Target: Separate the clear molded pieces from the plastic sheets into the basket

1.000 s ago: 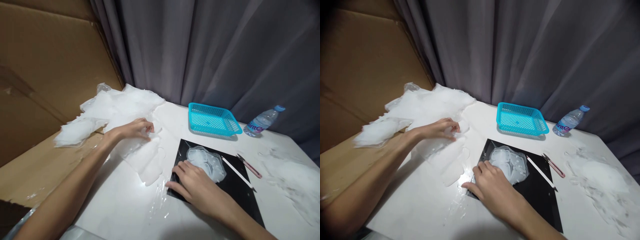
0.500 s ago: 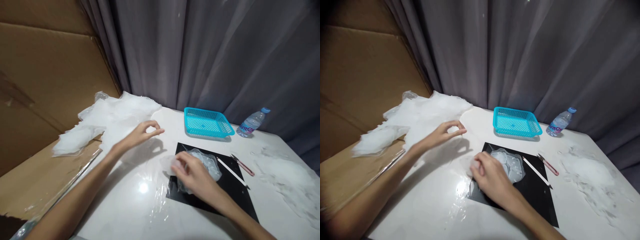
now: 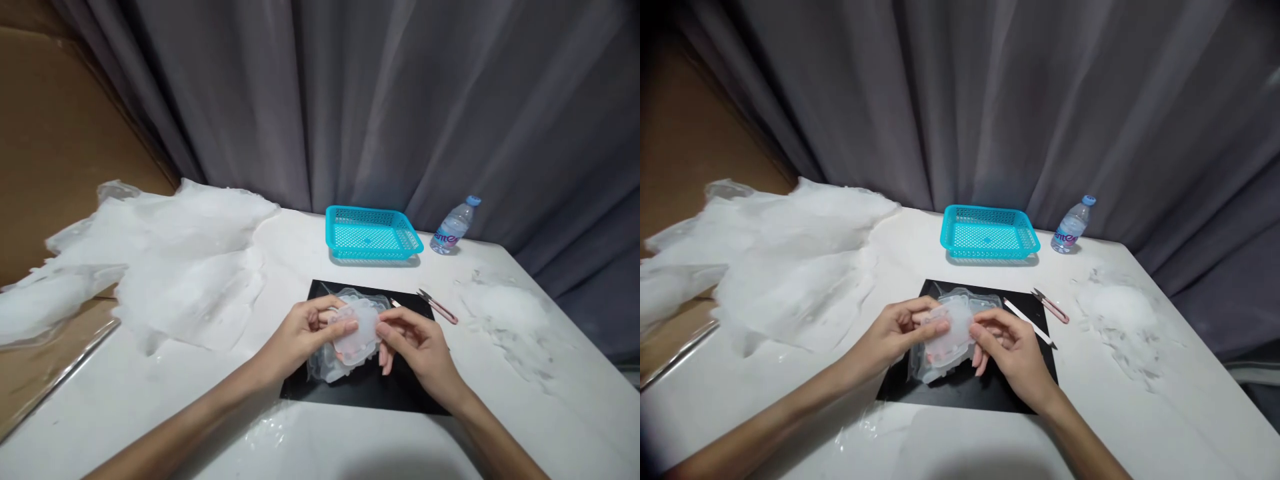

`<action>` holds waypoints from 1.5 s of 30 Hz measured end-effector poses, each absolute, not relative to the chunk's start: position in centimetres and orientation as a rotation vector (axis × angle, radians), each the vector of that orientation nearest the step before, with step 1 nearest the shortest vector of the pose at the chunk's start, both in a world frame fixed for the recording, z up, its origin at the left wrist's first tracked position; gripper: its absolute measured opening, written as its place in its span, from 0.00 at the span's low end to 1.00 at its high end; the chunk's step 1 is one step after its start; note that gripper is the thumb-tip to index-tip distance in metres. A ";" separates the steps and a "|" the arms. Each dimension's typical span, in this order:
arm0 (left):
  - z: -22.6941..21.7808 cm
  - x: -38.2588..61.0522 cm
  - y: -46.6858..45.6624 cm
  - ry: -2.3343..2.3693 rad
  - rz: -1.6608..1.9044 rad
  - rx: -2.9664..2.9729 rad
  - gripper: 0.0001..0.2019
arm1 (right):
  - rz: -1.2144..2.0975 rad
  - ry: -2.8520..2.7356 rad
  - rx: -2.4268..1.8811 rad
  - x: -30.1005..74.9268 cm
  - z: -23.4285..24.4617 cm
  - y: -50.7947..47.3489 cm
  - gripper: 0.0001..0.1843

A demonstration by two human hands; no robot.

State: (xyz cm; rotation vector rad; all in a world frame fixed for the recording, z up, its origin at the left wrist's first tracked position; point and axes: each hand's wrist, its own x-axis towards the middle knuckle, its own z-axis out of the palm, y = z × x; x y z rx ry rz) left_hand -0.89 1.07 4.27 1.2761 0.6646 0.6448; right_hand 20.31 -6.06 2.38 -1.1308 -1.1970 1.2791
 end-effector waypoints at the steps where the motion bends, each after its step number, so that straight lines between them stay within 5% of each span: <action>1: 4.2 -0.8 1.1 0.674 0.626 1.284 0.15 | 1.249 -1.187 -1.137 20.6 2.2 -6.1 0.17; 12: 3.1 -0.3 0.0 0.742 0.921 1.717 0.08 | 1.135 -1.161 -1.094 20.2 1.2 -6.8 0.14; 19: 2.3 -0.9 -0.3 0.578 0.995 2.008 0.18 | 1.222 -1.103 -0.992 19.9 1.5 -6.9 0.13; 25: 2.6 -0.3 -0.4 0.666 0.952 1.438 0.14 | 1.276 -1.082 -0.935 19.9 1.3 -6.8 0.19; 29: 3.3 0.1 -0.1 0.748 0.873 1.205 0.20 | 1.282 -1.069 -0.930 19.9 1.6 -7.0 0.21; 45: 2.9 -0.5 0.0 0.813 0.917 1.148 0.16 | 1.211 -1.053 -1.122 20.0 0.5 -7.4 0.19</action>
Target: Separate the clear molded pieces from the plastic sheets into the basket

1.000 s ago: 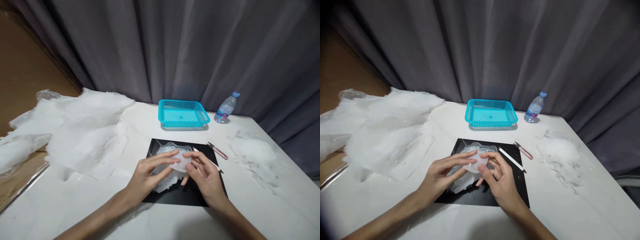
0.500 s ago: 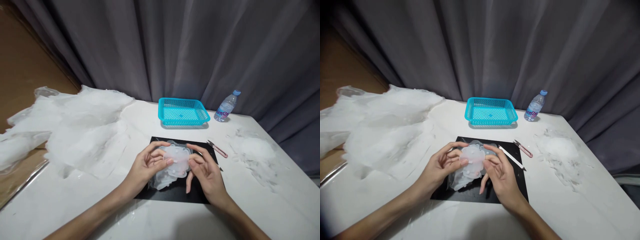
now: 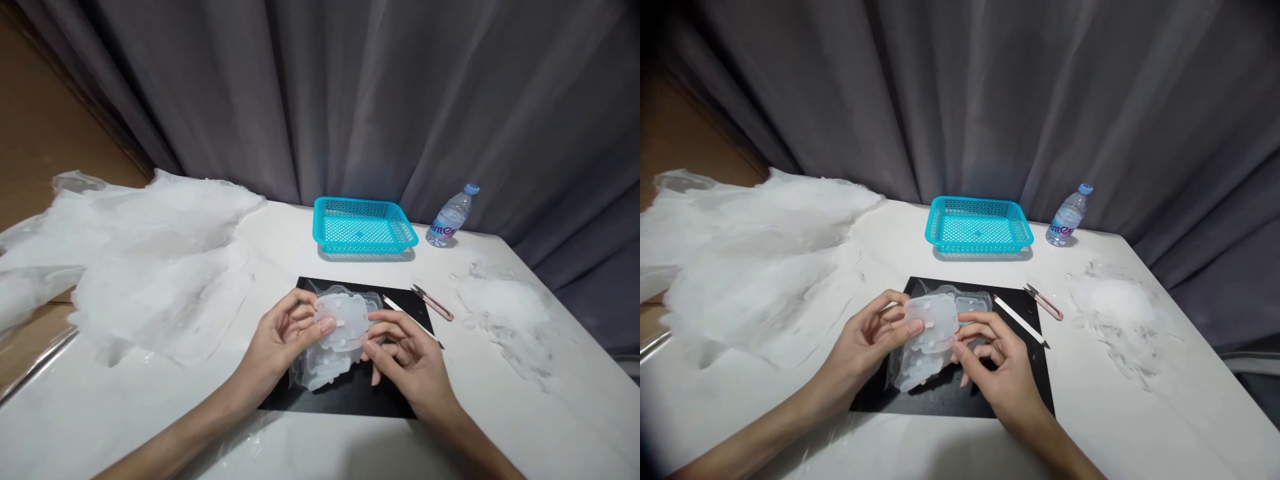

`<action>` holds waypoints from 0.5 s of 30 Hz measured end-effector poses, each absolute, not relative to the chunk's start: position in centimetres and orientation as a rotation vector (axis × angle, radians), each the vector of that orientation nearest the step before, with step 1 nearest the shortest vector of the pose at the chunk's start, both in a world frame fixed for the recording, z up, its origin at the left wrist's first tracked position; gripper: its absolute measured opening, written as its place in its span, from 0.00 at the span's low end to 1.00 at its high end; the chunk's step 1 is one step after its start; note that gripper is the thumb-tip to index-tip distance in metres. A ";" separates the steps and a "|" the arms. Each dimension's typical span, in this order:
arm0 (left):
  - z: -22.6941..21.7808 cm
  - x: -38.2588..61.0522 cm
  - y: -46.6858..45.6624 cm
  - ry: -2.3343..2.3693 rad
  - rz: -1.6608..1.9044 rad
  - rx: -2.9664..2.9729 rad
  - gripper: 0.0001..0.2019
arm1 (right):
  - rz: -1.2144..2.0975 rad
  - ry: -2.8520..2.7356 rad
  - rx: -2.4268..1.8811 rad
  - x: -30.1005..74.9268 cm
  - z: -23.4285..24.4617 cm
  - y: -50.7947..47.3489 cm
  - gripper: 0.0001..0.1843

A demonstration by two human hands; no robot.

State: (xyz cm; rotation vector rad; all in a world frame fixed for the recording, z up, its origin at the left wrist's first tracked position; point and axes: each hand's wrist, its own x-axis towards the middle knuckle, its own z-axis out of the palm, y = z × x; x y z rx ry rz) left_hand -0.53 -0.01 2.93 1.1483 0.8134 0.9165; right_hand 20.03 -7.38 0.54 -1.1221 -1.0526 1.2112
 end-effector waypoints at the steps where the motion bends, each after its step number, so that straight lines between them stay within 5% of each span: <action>1: 3.0 -0.6 0.0 0.786 0.892 1.155 0.16 | 1.165 -1.080 -1.143 20.1 0.6 -7.4 0.18; 5: 3.1 -1.0 -0.2 0.646 0.784 1.275 0.20 | 0.906 -1.276 -1.205 20.2 1.2 -7.6 0.12; 8: 3.2 -1.0 -0.5 0.714 0.720 1.416 0.13 | 0.763 -1.399 -1.198 20.2 1.7 -7.8 0.09; 15: 3.2 -1.0 -0.8 0.739 0.731 1.593 0.05 | 0.554 -1.463 -1.071 20.0 1.8 -7.9 0.15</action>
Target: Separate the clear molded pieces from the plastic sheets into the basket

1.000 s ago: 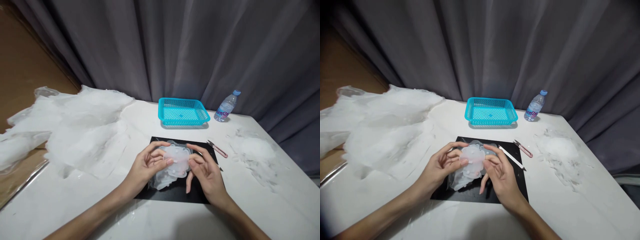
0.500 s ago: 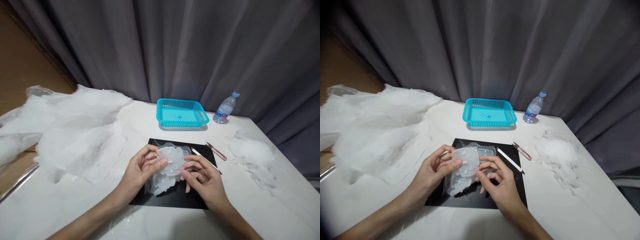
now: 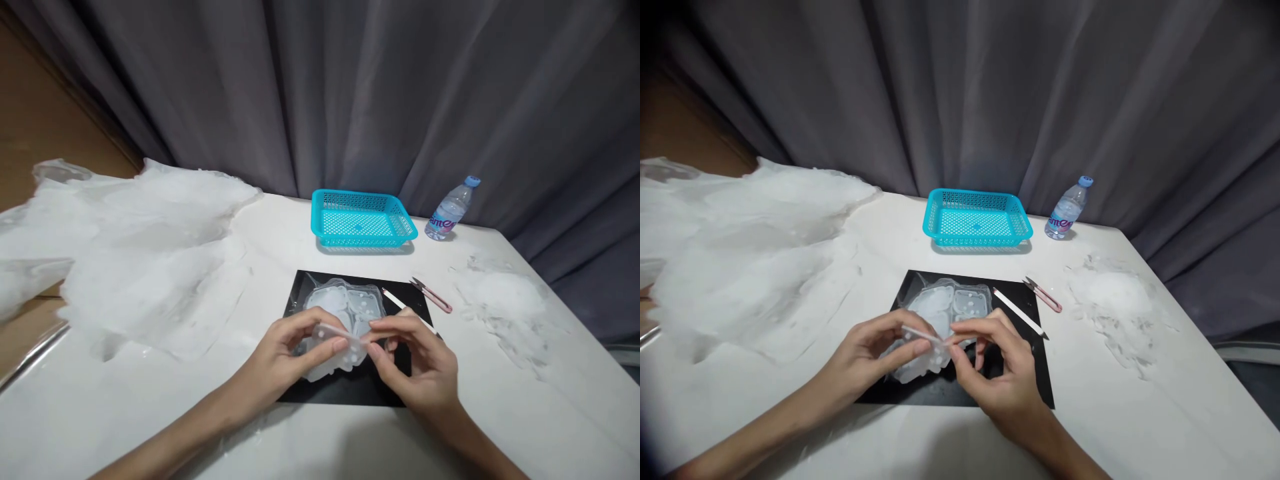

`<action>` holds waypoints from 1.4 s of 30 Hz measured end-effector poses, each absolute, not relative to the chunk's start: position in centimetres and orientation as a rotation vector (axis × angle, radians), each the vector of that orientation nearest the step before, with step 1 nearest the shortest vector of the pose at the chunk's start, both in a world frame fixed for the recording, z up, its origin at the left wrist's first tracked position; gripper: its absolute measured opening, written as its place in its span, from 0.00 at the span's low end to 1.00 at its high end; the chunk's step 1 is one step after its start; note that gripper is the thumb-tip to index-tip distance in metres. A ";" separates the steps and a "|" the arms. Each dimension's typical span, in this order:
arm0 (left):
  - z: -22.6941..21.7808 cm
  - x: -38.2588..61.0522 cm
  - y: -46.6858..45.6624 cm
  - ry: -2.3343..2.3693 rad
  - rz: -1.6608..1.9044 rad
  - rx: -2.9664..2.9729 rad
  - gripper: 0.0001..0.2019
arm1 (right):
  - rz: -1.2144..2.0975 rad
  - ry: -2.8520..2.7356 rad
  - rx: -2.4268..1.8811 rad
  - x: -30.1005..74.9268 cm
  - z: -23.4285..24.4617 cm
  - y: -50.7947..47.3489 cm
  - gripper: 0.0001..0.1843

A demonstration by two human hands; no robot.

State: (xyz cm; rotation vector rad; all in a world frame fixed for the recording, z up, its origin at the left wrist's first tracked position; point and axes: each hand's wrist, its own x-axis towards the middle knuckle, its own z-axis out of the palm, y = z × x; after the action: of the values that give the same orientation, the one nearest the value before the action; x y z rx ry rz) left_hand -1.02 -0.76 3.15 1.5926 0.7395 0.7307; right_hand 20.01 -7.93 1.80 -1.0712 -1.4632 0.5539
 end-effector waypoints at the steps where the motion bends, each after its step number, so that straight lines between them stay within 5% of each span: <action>1: 3.1 -1.1 -0.7 0.737 0.734 1.601 0.05 | 0.537 -1.460 -1.060 20.0 1.8 -7.9 0.17; 14: 3.3 -0.8 -1.4 0.666 0.560 1.281 0.10 | 0.419 -1.415 -1.113 19.9 2.0 -8.2 0.14; 21: 3.6 -0.8 -1.5 0.625 0.594 1.321 0.08 | 0.347 -1.477 -1.038 19.9 2.7 -8.9 0.26; 34: 2.9 -0.5 -1.1 0.520 0.608 1.230 0.08 | 0.309 -1.524 -1.016 19.8 3.3 -9.7 0.31; 42: 2.2 -0.5 -1.0 0.576 0.626 1.278 0.11 | 0.302 -1.484 -1.059 19.8 3.5 -9.3 0.21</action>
State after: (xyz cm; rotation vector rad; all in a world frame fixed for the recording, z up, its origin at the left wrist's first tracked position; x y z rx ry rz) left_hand -0.50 -1.01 2.17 1.2778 0.5755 0.6264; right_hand 19.75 -9.32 3.49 -1.0590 -1.4835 0.3021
